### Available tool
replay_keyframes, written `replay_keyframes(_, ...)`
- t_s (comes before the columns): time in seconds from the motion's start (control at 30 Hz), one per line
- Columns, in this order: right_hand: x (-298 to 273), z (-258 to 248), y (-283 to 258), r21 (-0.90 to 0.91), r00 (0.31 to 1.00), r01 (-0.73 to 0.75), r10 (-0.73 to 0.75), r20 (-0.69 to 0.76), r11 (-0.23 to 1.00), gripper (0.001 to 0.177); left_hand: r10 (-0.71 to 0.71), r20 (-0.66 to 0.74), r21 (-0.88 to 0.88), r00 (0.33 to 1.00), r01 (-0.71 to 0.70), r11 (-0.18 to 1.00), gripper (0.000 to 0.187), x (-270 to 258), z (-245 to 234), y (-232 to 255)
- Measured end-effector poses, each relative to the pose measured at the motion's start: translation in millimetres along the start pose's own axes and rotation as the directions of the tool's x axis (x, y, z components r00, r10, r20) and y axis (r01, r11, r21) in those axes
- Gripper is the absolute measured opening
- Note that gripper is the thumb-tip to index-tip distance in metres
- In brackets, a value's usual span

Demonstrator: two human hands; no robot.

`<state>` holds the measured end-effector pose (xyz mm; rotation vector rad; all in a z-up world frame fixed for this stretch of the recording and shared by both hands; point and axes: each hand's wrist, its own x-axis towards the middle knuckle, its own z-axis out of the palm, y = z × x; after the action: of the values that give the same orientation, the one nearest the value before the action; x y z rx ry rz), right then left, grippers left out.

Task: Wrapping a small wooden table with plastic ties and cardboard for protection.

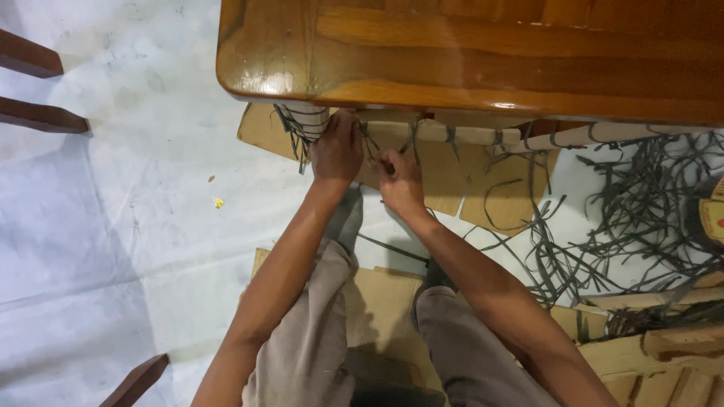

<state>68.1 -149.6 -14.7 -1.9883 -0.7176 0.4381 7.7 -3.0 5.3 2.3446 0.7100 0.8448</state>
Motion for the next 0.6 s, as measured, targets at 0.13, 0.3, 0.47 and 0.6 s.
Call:
replay_keyframes(0.13, -4.8, -0.3, 3.5, 0.001, 0.987, -0.142, 0.141, 0.083, 0.990, 0.018, -0.017, 0.016, -0.021, 1.000, 0.017, 1.000, 0.006, -1.1, 1.6, -2.5)
replay_keyframes(0.3, -15.2, -3.0, 15.6, -0.007, 0.994, -0.078, 0.078, 0.071, 0.997, 0.017, 0.019, -0.009, -0.057, 1.000, -0.020, 0.998, 0.009, -4.2, 5.9, -9.2)
replay_keyframes(0.47, -33.6, -18.7, 20.4, -0.008, 0.965, -0.174, 0.172, 0.197, 0.985, 0.021, 0.051, -0.007, -0.078, 0.999, -0.051, 0.996, 0.011, -6.8, 5.1, -12.2)
replay_keyframes(0.6, -60.2, -34.1, 40.6, -0.073, 0.974, -0.110, 0.122, 0.190, 0.991, 0.022, 0.017, 0.063, -0.137, 0.998, -0.009, 0.991, 0.017, -9.3, 1.0, -11.5)
